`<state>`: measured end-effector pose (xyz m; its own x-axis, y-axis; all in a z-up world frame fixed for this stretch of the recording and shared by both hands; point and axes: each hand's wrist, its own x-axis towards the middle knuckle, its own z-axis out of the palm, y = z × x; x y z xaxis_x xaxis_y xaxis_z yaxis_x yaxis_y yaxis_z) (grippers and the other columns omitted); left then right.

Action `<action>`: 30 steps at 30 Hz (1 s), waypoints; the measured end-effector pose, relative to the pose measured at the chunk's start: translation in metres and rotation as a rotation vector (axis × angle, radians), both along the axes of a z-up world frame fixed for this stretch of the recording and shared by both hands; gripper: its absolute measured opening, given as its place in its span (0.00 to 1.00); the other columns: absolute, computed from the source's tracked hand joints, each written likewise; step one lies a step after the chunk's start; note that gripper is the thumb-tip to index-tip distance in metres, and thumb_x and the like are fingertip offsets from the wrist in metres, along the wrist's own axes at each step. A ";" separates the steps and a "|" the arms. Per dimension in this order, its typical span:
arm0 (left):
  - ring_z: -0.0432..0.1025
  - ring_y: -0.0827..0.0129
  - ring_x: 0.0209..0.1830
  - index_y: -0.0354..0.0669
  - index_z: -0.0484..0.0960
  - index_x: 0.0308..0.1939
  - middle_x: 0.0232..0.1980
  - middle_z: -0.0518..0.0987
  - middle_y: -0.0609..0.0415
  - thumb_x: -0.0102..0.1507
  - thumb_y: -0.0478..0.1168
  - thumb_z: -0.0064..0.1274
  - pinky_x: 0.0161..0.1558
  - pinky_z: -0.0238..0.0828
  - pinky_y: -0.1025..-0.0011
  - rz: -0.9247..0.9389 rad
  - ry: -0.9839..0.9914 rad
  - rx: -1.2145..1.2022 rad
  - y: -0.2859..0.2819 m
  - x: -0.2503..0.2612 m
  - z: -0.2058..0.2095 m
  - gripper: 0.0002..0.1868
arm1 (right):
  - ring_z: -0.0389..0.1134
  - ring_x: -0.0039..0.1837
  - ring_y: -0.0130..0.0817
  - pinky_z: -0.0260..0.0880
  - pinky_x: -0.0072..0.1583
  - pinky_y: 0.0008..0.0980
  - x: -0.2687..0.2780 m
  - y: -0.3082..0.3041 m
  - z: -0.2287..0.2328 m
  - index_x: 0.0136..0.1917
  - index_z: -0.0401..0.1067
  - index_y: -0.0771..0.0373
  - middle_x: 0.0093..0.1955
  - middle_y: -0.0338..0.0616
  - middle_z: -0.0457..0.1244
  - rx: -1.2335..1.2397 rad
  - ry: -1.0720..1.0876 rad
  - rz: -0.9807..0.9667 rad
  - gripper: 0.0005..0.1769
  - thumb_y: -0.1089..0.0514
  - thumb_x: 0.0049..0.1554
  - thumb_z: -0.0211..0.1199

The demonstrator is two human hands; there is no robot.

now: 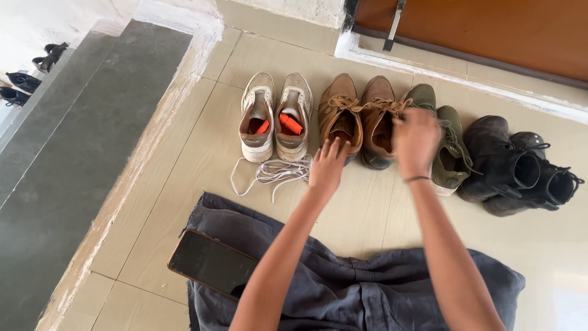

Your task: The person unlaces a brown shoe and then relaces it, followed by unlacing and relacing a white sneaker. The person handles the laces and shoes by hand, threading the laces through the eyelets and tying them.

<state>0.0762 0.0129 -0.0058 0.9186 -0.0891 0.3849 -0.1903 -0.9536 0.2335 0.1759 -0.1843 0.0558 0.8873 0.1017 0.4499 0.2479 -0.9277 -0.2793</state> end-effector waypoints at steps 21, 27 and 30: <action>0.54 0.47 0.78 0.37 0.73 0.59 0.67 0.67 0.40 0.58 0.32 0.62 0.58 0.75 0.69 0.100 0.358 -0.032 -0.019 0.028 -0.009 0.26 | 0.63 0.67 0.51 0.60 0.66 0.56 -0.060 -0.108 -0.044 0.64 0.70 0.61 0.67 0.50 0.62 -0.097 0.180 0.040 0.24 0.63 0.53 0.65; 0.54 0.47 0.78 0.37 0.74 0.59 0.68 0.67 0.40 0.63 0.33 0.55 0.56 0.76 0.65 0.097 0.390 0.001 -0.020 0.036 -0.015 0.20 | 0.62 0.65 0.53 0.69 0.60 0.55 -0.073 -0.147 -0.055 0.58 0.77 0.62 0.58 0.50 0.67 -0.283 0.216 -0.266 0.22 0.54 0.51 0.72; 0.52 0.47 0.78 0.39 0.75 0.58 0.68 0.67 0.40 0.62 0.31 0.54 0.56 0.76 0.66 0.080 0.397 -0.037 -0.015 0.037 -0.013 0.20 | 0.63 0.66 0.54 0.72 0.58 0.51 -0.052 -0.158 -0.057 0.54 0.79 0.61 0.56 0.52 0.69 -0.186 0.269 -0.219 0.12 0.56 0.58 0.70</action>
<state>0.1136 -0.0020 -0.0187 1.0000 -0.0035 0.0006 -0.0035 -0.9512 0.3087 0.1241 -0.3423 -0.0015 0.9808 -0.0448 0.1900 -0.0202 -0.9914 -0.1296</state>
